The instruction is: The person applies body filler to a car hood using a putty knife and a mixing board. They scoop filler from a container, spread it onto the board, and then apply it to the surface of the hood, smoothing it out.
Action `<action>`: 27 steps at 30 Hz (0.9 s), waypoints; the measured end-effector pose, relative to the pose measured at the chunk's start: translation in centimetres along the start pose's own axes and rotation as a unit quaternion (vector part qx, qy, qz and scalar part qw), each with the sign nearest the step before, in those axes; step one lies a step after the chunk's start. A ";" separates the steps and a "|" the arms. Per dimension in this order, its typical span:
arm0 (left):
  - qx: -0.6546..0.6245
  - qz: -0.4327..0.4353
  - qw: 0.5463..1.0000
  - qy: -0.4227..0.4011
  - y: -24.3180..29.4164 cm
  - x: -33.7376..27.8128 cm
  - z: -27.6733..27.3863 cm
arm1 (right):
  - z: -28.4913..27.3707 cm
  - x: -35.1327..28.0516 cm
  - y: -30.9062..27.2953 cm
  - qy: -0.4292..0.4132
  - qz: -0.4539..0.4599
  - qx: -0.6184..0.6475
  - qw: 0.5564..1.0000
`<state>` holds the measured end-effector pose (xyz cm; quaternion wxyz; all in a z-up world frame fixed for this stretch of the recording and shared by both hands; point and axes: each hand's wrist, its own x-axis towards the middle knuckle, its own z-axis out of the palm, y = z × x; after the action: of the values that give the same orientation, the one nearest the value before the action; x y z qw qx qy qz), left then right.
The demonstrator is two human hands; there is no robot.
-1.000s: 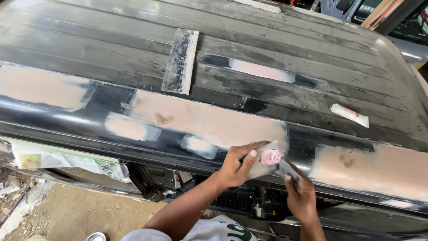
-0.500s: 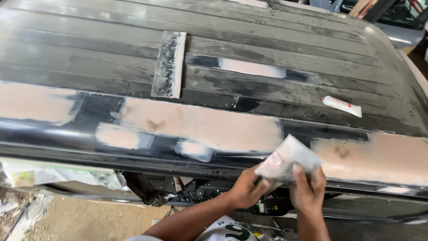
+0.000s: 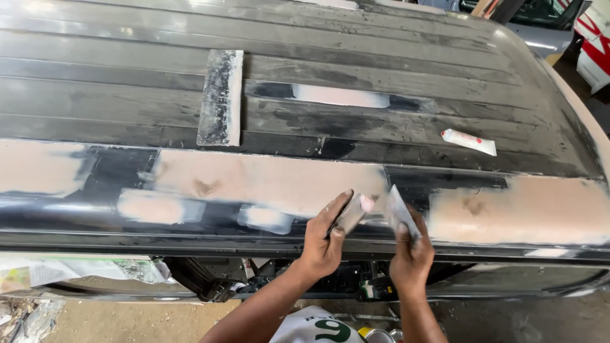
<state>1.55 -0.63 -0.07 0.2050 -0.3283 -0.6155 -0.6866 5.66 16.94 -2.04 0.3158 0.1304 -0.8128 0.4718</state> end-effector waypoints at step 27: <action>-0.179 -0.141 0.974 0.017 0.1 1.1 -1.3 | -1.5 1.7 -3.0 -0.086 -0.014 0.160 0.983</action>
<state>0.59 -1.80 0.76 0.0547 -0.2580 -0.5192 -0.8129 6.44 16.79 1.61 0.2267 0.2306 -0.7488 0.5785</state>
